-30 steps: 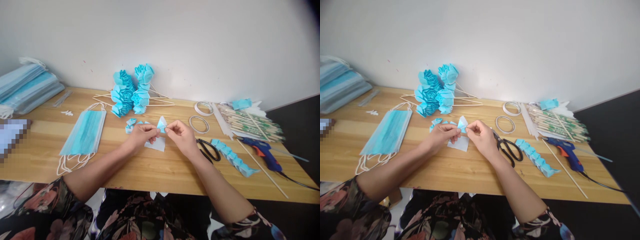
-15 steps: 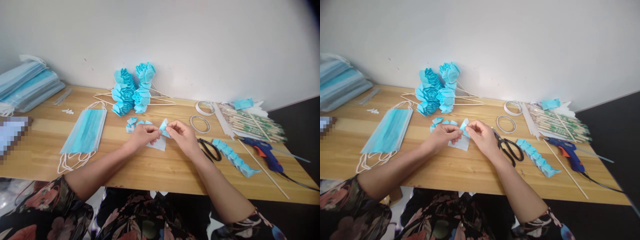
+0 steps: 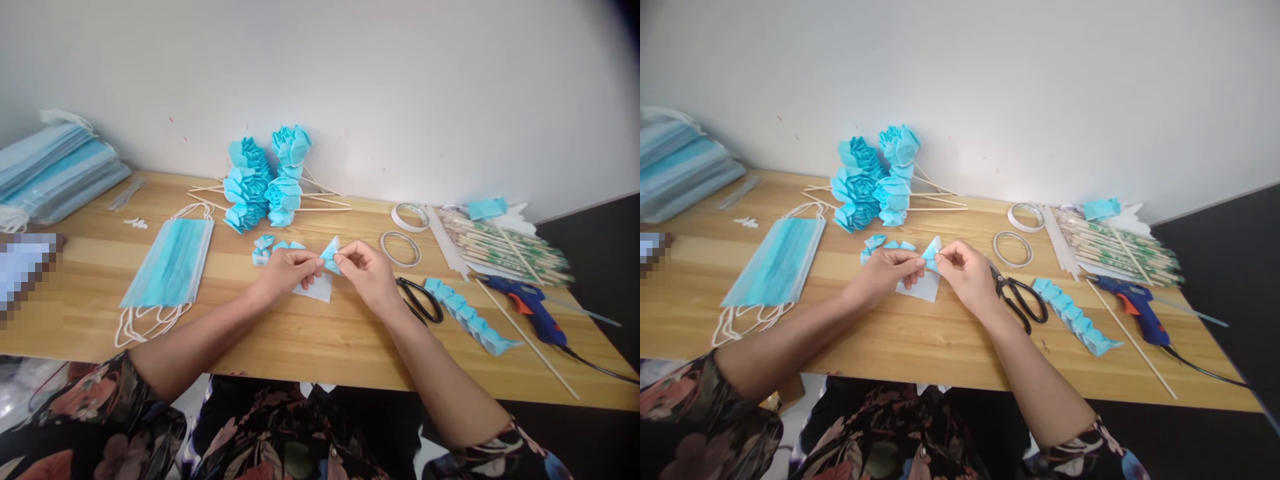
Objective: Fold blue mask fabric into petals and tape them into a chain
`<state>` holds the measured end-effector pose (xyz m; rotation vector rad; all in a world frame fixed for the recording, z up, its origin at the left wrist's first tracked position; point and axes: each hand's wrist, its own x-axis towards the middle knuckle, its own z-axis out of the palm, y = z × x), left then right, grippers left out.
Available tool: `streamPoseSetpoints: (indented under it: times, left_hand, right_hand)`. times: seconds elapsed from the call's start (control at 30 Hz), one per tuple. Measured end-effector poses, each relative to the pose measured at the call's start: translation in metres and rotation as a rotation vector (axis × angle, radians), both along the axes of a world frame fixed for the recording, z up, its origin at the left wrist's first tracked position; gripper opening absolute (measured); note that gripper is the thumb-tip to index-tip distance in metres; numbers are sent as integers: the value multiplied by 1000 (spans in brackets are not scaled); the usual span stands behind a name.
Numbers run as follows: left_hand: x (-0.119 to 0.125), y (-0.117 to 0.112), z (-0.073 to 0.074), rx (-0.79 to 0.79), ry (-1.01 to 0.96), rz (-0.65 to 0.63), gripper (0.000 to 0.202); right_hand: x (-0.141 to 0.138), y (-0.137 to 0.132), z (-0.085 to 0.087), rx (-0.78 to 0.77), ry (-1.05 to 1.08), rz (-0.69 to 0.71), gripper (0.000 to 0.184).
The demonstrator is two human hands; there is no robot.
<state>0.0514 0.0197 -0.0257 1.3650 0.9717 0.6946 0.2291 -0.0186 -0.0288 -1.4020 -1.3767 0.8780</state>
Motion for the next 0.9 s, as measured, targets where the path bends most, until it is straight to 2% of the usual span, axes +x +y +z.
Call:
streamPoseSetpoints:
  times: [0.1, 0.2, 0.27, 0.37, 0.5, 0.63, 0.77, 0.9]
  left_hand:
    - [0, 0, -1, 15, -7, 20, 26]
    - [0, 1, -1, 48, -16, 37, 24]
    - [-1, 1, -2, 60, -21, 40, 24]
    - [-1, 1, -1, 49, -17, 50, 23]
    - [0, 0, -1, 39, -32, 71, 24]
    - [0, 0, 0, 19, -26, 63, 22]
    - [1, 0, 2, 1, -13, 64, 23]
    - [-1, 1, 0, -10, -97, 55, 32]
  right_hand:
    - [0, 1, -1, -19, 113, 19, 14]
    - [1, 2, -2, -39, 263, 45, 26]
    - [2, 2, -1, -43, 297, 91, 26]
    - [2, 0, 2, -39, 216, 175, 33]
    - [1, -1, 4, -69, 120, 205, 24]
    - [1, 0, 1, -53, 43, 158, 21]
    - [-1, 0, 3, -32, 15, 94, 27]
    - [-2, 0, 8, -26, 21, 63, 28]
